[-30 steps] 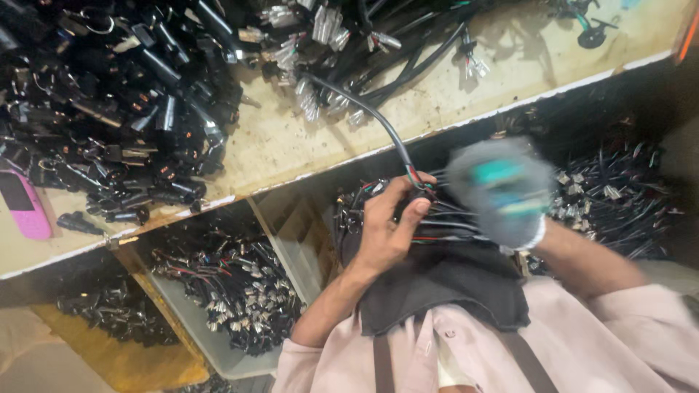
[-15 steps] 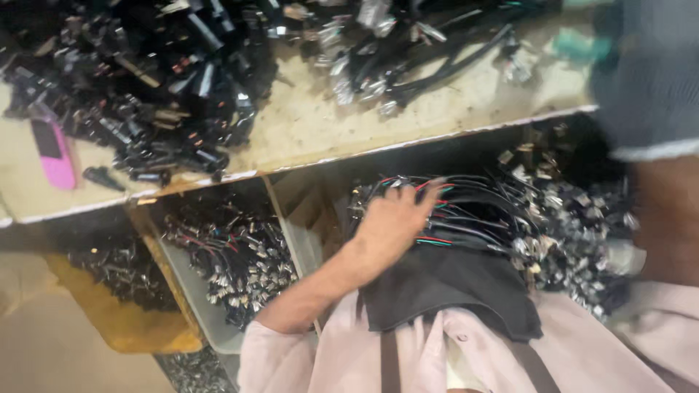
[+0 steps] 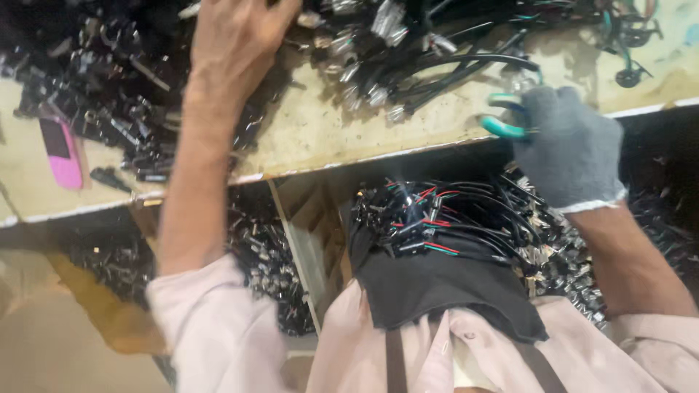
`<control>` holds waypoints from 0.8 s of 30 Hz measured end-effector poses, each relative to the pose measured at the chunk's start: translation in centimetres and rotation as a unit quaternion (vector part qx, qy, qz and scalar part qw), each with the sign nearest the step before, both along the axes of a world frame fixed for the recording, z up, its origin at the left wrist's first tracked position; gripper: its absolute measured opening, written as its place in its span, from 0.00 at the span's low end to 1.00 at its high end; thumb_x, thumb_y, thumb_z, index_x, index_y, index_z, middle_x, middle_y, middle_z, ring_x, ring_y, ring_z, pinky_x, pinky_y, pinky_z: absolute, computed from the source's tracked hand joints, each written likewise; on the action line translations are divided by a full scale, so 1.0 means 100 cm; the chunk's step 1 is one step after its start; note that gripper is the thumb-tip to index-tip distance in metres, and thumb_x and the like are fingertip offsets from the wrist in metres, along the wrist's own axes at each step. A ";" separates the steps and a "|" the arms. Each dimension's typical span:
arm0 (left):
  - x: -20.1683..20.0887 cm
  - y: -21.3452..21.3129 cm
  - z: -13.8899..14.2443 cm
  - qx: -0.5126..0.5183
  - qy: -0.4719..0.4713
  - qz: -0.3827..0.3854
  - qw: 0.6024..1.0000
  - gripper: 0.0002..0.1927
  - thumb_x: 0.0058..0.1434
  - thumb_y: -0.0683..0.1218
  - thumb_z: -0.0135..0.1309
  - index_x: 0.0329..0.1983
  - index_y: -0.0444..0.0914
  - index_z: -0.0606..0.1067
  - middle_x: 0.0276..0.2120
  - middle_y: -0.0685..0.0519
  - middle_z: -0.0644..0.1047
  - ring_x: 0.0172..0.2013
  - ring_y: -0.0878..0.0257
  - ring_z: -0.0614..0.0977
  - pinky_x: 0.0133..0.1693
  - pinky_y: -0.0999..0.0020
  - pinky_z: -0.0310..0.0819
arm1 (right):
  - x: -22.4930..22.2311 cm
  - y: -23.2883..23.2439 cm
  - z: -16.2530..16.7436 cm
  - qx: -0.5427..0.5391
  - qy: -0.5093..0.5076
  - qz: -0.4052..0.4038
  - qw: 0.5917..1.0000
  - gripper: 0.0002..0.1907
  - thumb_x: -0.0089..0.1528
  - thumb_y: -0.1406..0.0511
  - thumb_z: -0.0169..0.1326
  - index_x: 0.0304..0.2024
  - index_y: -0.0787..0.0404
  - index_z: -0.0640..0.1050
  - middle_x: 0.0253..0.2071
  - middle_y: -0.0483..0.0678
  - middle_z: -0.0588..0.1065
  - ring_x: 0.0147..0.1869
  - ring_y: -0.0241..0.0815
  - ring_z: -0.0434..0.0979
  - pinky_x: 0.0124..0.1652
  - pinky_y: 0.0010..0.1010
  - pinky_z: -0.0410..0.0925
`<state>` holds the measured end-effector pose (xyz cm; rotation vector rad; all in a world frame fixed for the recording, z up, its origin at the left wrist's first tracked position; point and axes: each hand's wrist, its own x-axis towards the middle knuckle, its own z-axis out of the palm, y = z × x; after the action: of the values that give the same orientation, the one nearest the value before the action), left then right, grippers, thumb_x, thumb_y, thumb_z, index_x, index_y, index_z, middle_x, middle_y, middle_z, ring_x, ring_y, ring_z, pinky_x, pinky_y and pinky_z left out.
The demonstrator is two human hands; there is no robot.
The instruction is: The person repeatedly picks up wire harnesses from a pile on a workbench, uses pliers to cut the ends, and places the trimmed pieces into a bin below. The process is continuous and repetitive throughout the clip.
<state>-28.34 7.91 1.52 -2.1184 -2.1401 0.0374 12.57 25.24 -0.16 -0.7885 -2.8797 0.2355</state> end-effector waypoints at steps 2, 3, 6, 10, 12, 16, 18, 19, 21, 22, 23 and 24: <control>-0.002 -0.002 0.003 0.076 0.080 -0.095 0.989 0.12 0.64 0.37 0.56 0.51 0.40 0.77 0.56 0.50 0.76 0.60 0.55 0.74 0.63 0.53 0.66 | -0.005 0.006 0.000 -0.015 0.018 0.009 1.000 0.14 0.68 0.60 0.65 0.45 0.62 0.76 0.34 0.52 0.76 0.30 0.47 0.78 0.30 0.35 0.69; -0.002 -0.003 0.004 0.098 0.111 -0.120 0.982 0.10 0.63 0.39 0.58 0.48 0.40 0.77 0.57 0.50 0.76 0.61 0.56 0.74 0.65 0.55 0.66 | -0.006 0.007 0.000 -0.019 0.045 0.009 0.999 0.16 0.68 0.60 0.67 0.46 0.63 0.75 0.35 0.52 0.76 0.32 0.47 0.79 0.32 0.35 0.70; -0.005 0.000 0.007 0.066 0.135 -0.097 0.984 0.09 0.64 0.41 0.59 0.47 0.41 0.78 0.55 0.51 0.76 0.59 0.58 0.75 0.62 0.56 0.67 | -0.004 0.005 0.001 -0.043 0.122 0.021 0.991 0.18 0.68 0.62 0.69 0.46 0.64 0.73 0.37 0.52 0.77 0.37 0.47 0.81 0.37 0.34 0.73; -0.003 -0.002 0.022 0.095 -0.065 -0.002 0.993 0.09 0.68 0.43 0.63 0.49 0.37 0.78 0.46 0.49 0.77 0.48 0.52 0.79 0.52 0.52 0.70 | 0.007 0.006 -0.009 -0.027 0.144 0.028 0.989 0.19 0.58 0.66 0.69 0.44 0.66 0.73 0.35 0.54 0.77 0.35 0.50 0.81 0.33 0.35 0.73; 0.021 -0.007 0.027 0.188 -0.330 0.061 0.923 0.13 0.70 0.46 0.63 0.50 0.36 0.74 0.45 0.49 0.77 0.47 0.53 0.81 0.51 0.53 0.76 | 0.008 0.008 -0.017 -0.018 0.160 0.020 0.987 0.20 0.57 0.67 0.71 0.44 0.66 0.74 0.34 0.56 0.76 0.34 0.52 0.81 0.33 0.37 0.72; 0.128 0.000 0.006 0.329 -0.587 0.030 0.739 0.22 0.68 0.55 0.63 0.53 0.41 0.68 0.44 0.54 0.74 0.41 0.65 0.81 0.41 0.72 0.83 | 0.006 -0.008 -0.016 -0.331 0.391 -0.120 0.850 0.13 0.66 0.69 0.63 0.34 0.59 0.69 0.31 0.50 0.70 0.32 0.44 0.71 0.35 0.30 0.70; 0.189 -0.013 -0.010 0.171 -0.791 0.086 0.581 0.24 0.70 0.53 0.58 0.61 0.37 0.67 0.47 0.52 0.72 0.44 0.63 0.76 0.47 0.70 0.75 | 0.008 -0.027 -0.001 -0.405 0.375 -0.142 0.822 0.14 0.63 0.69 0.60 0.26 0.56 0.69 0.27 0.47 0.68 0.29 0.42 0.67 0.33 0.30 0.68; 0.214 -0.018 -0.016 0.126 -0.841 0.091 0.518 0.21 0.72 0.51 0.54 0.64 0.38 0.69 0.43 0.51 0.75 0.39 0.64 0.76 0.45 0.71 0.73 | 0.009 -0.038 0.009 -0.341 0.292 -0.095 0.888 0.12 0.59 0.70 0.60 0.25 0.55 0.71 0.26 0.47 0.69 0.30 0.42 0.69 0.33 0.32 0.68; 0.243 -0.025 -0.021 0.058 -0.900 0.118 0.415 0.20 0.69 0.47 0.57 0.62 0.37 0.72 0.37 0.52 0.79 0.34 0.65 0.80 0.40 0.70 0.77 | 0.009 -0.053 0.027 -0.193 0.127 0.001 0.973 0.10 0.52 0.71 0.61 0.22 0.53 0.74 0.25 0.45 0.71 0.33 0.44 0.73 0.33 0.37 0.68; 0.250 -0.029 -0.020 0.044 -0.864 0.135 0.484 0.20 0.67 0.43 0.60 0.60 0.37 0.72 0.37 0.52 0.80 0.34 0.64 0.80 0.40 0.69 0.77 | 0.007 -0.054 0.034 -0.181 0.112 0.057 0.976 0.08 0.51 0.69 0.61 0.24 0.53 0.75 0.25 0.46 0.72 0.32 0.45 0.73 0.32 0.38 0.68; 0.255 -0.032 -0.015 0.028 -0.822 0.158 0.546 0.20 0.64 0.39 0.63 0.58 0.36 0.73 0.37 0.51 0.80 0.35 0.63 0.81 0.40 0.69 0.77 | 0.006 -0.053 0.040 -0.176 0.091 0.115 0.973 0.07 0.50 0.68 0.62 0.25 0.53 0.76 0.25 0.47 0.72 0.31 0.47 0.74 0.31 0.39 0.67; 0.257 -0.035 -0.009 0.068 -0.788 0.135 0.597 0.20 0.62 0.39 0.63 0.57 0.35 0.74 0.41 0.49 0.80 0.38 0.60 0.82 0.43 0.67 0.77 | 0.004 -0.051 0.044 -0.176 0.069 0.172 0.967 0.07 0.49 0.66 0.63 0.26 0.54 0.77 0.24 0.47 0.73 0.30 0.48 0.74 0.30 0.40 0.67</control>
<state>-2.68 4.44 0.65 -1.5401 -2.6754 -2.7424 12.93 20.16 4.21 -0.2895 -2.8570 0.8237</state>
